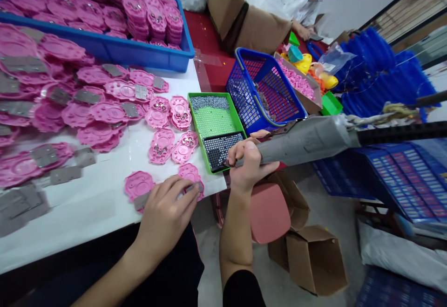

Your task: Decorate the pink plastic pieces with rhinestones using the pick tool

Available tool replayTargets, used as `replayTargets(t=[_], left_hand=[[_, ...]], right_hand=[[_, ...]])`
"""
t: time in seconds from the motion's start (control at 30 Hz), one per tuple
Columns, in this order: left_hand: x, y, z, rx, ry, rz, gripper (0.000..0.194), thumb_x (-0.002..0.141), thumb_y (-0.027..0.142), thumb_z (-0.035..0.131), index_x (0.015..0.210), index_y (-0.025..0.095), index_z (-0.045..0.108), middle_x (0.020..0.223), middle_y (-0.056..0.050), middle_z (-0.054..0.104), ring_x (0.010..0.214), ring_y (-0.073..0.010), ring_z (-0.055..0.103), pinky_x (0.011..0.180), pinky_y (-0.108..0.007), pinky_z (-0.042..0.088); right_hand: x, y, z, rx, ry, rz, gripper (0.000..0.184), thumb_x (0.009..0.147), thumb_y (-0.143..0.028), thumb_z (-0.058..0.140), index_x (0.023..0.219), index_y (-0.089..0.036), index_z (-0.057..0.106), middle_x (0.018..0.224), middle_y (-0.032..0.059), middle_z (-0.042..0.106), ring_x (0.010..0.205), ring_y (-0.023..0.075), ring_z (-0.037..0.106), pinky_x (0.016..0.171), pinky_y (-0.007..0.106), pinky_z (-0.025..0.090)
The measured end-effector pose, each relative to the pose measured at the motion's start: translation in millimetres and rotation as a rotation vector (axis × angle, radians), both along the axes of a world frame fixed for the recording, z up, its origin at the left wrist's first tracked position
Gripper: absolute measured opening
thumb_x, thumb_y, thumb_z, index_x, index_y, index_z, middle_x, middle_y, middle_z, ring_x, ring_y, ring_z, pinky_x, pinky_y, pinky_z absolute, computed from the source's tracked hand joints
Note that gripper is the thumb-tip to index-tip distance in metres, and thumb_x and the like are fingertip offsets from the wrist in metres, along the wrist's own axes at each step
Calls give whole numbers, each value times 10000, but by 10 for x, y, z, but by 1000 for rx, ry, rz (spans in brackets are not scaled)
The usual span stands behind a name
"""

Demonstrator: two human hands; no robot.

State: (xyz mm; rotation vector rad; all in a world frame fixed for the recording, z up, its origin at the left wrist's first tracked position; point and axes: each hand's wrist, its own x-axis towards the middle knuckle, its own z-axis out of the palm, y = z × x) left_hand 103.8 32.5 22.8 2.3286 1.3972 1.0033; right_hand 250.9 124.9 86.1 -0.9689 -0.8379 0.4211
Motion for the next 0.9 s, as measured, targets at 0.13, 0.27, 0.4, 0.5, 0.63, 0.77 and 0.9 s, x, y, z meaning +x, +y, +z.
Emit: replayTargets(t=[0.13,0.27,0.4,0.5,0.63,0.77,0.9], left_hand=[[-1,11,8,-9,2,-5,144,949,123,656,1064,161,733,1030,-79,738,1032,-303,630,821,-426,459],[-4,21,16,-20,-5,-2,125,963,146,640,1057,174,718,1035,-78,746,1030,-294,644,822,-417,461],[11,17,6,-50,-10,34,84,964,172,634,1036,166,678,992,-91,748,1046,-303,652,838,-417,471],[26,11,-5,-49,-12,51,134,961,179,629,1092,151,644,997,-106,749,1063,-314,654,855,-425,471],[29,9,-13,-45,-6,70,176,966,184,605,1137,142,617,1032,-127,750,1047,-309,659,847,-422,472],[22,4,-19,-47,-7,66,218,945,181,620,1157,136,604,1049,-138,747,1045,-311,660,847,-425,479],[18,-4,-24,-58,-31,66,268,920,135,610,1187,145,594,1053,-136,750,1088,-311,656,868,-420,482]], right_hand=[[-27,1,-9,-25,12,-23,93,728,-235,603,798,-231,541,437,-128,421,283,87,354,304,216,278],[-34,21,-36,-44,30,-16,161,720,-241,612,852,-238,520,437,-136,423,289,87,350,310,211,275],[2,0,-1,-34,18,-17,176,731,-259,595,896,-241,535,448,-129,436,302,94,367,322,220,291],[10,-121,117,38,14,22,154,751,-287,573,901,-258,549,451,-133,412,289,89,319,309,226,285],[-94,-395,235,106,-39,296,157,780,-240,577,936,-263,578,476,-129,417,293,80,323,328,227,329],[-274,-603,115,16,-81,530,111,874,-238,575,979,-273,563,509,-125,428,331,88,375,367,227,376],[-341,-650,-66,-20,-115,598,108,923,-261,562,1021,-293,533,538,-132,406,343,79,364,375,209,363]])
